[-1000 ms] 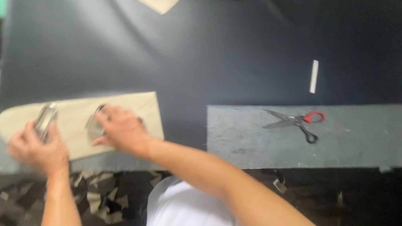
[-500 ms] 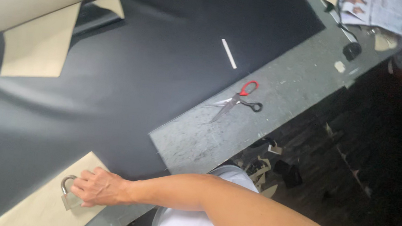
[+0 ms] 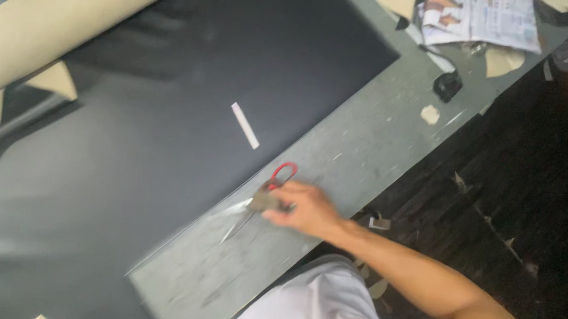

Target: The person places a patterned paper template on a large sheet of dark material, secures it with padlocks, and uses shears to cut the material around the template. The person then removes the template and cuts a smaller curved piece from the remaining material.

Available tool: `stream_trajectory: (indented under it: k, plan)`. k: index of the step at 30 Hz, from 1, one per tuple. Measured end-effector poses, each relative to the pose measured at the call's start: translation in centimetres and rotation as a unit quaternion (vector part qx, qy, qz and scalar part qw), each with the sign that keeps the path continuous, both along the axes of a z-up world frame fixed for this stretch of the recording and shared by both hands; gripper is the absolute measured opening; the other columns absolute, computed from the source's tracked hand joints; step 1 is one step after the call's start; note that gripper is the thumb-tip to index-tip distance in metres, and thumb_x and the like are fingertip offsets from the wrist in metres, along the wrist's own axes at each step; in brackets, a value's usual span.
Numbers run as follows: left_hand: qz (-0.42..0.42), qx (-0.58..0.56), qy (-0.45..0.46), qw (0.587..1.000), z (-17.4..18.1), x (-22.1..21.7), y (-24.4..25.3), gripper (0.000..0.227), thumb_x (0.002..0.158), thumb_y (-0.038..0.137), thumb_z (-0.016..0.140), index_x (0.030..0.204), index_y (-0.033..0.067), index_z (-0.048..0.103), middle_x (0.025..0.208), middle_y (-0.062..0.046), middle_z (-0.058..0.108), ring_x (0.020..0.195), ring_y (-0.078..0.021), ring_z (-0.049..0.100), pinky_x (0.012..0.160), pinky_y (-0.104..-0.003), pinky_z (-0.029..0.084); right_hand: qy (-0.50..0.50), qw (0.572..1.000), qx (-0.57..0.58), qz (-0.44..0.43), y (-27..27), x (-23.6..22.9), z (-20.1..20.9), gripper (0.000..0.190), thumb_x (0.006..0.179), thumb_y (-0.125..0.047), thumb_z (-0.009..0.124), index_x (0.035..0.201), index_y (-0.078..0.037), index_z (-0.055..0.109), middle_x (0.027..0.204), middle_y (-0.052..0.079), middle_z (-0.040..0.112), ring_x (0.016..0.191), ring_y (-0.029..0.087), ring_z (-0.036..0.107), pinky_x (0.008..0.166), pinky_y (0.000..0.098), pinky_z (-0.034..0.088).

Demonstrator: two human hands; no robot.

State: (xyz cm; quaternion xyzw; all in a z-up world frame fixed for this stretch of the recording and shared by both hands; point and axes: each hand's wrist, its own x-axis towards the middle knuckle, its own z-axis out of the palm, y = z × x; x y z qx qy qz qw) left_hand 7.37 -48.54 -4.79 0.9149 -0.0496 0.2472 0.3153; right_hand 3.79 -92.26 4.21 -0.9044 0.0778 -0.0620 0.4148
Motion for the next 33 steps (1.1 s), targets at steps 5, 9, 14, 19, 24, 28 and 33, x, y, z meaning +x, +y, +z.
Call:
stream_trajectory:
  k: [5,9,14,19,24,28,33]
  plan:
    - [-0.095,-0.028,0.062,0.993,-1.0,-4.3,-18.3,0.046,0.071,0.018,0.089,0.111,0.0033,0.071,0.108,-0.014,0.063,0.097,-0.0296,0.059,0.085,-0.041,0.049,-0.100,0.967,-0.198,-0.123,-20.4,-1.1,-0.1,0.048,0.078,-0.034,0.087,0.112,-0.004,0.072,0.097,0.009,0.064,0.087,0.025,0.063,0.071,0.0364,0.054]
    - [-0.123,-0.025,0.157,0.979,0.5,-8.2,-28.8,0.049,0.070,0.020,0.092,0.111,0.0033,0.073,0.107,-0.014,0.065,0.095,-0.0291,0.059,0.083,-0.039,0.049,-0.076,0.963,-0.232,-0.115,-28.9,-1.3,-0.7,0.043,0.084,-0.031,0.086,0.117,-0.006,0.072,0.091,0.008,0.059,0.085,0.025,0.060,0.070,0.0386,0.052]
    - [-0.058,0.033,0.106,0.992,1.9,-7.4,-36.6,0.048,0.074,0.020,0.093,0.113,0.0018,0.070,0.109,-0.016,0.062,0.104,-0.0330,0.058,0.091,-0.043,0.049,-0.070,0.979,-0.190,-0.036,-32.5,-1.0,-0.2,0.055,0.081,-0.035,0.081,0.121,0.000,0.066,0.094,0.013,0.058,0.089,0.031,0.058,0.068,0.0428,0.048]
    - [-0.007,0.027,0.097,0.995,2.6,-6.7,-39.1,0.044,0.084,0.017,0.087,0.118,-0.0013,0.066,0.107,-0.015,0.062,0.101,-0.0309,0.056,0.088,-0.041,0.048,-0.060,0.972,-0.154,-0.170,-39.3,-1.6,-0.3,0.028,0.097,-0.024,0.070,0.118,-0.006,0.071,0.095,0.012,0.062,0.093,0.031,0.059,0.082,0.0446,0.048]
    - [0.052,-0.021,0.130,0.990,2.8,-6.5,-40.3,0.025,0.097,0.010,0.078,0.116,-0.0017,0.066,0.101,-0.012,0.059,0.089,-0.0254,0.050,0.073,-0.038,0.041,0.004,0.913,-0.366,-0.183,-49.4,-2.2,-1.3,0.021,0.100,-0.014,0.064,0.116,-0.006,0.074,0.103,0.021,0.069,0.096,0.040,0.065,0.086,0.0486,0.051]
    - [0.076,0.025,0.114,0.990,3.0,-6.5,-41.1,0.022,0.100,0.008,0.077,0.115,-0.0013,0.065,0.096,-0.011,0.057,0.084,-0.0225,0.050,0.075,-0.037,0.042,0.120,0.904,-0.383,-0.145,-55.5,-1.3,-1.3,0.017,0.100,-0.015,0.061,0.109,-0.011,0.075,0.096,0.018,0.074,0.091,0.038,0.070,0.084,0.0505,0.052]
    - [0.095,-0.040,0.109,0.989,3.0,-6.7,-41.9,0.035,0.105,0.013,0.071,0.132,-0.0038,0.059,0.121,-0.018,0.053,0.111,-0.0302,0.050,0.081,-0.033,0.046,0.170,0.914,-0.335,-0.157,-62.6,0.5,0.0,0.023,0.105,-0.021,0.060,0.122,-0.012,0.073,0.109,0.021,0.073,0.099,0.040,0.067,0.088,0.0504,0.051]
